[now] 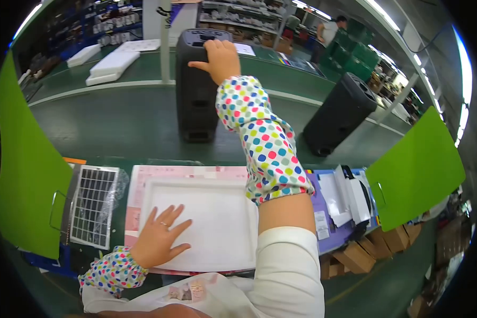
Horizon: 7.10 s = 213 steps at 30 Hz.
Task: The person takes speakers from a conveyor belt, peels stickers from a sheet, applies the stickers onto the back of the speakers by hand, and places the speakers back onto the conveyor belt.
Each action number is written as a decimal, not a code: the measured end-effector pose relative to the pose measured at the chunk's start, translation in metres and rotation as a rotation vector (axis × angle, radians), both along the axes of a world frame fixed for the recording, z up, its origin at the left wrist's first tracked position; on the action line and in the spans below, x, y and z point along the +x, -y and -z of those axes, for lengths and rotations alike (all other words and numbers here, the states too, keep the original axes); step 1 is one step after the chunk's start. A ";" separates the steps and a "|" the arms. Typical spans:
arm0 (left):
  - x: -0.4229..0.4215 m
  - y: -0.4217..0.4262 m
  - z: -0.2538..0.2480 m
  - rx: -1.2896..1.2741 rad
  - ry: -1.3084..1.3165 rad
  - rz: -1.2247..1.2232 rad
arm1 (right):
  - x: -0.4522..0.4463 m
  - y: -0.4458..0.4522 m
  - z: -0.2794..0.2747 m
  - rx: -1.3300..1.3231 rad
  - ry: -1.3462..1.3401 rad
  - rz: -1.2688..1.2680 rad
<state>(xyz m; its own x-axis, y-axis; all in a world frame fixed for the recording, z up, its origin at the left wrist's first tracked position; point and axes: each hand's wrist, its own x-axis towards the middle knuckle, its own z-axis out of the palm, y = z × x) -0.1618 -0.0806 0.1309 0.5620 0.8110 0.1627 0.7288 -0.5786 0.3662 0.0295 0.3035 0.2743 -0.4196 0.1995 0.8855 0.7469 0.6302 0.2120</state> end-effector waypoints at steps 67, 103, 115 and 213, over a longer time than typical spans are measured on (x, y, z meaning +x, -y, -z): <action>0.316 -0.177 0.028 -0.411 0.384 0.314 | 0.349 0.291 0.229 -1.118 -0.915 -0.271; 0.266 -0.199 0.023 -0.666 0.354 0.236 | 0.360 0.287 0.240 -1.183 -1.091 -0.314; 0.267 -0.197 0.027 -0.703 0.373 0.226 | 0.360 0.285 0.241 -1.176 -1.126 -0.274; 0.307 -0.180 0.121 -0.160 0.500 0.110 | 0.312 0.269 0.250 -0.475 -0.338 0.268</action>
<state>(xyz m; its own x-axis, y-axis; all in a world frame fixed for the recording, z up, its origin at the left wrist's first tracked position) 0.1450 0.0990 0.0095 0.5311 0.7879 0.3118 0.3810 -0.5507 0.7426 0.3413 0.0344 0.0243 -0.0139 0.6614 0.7499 0.8682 0.3799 -0.3191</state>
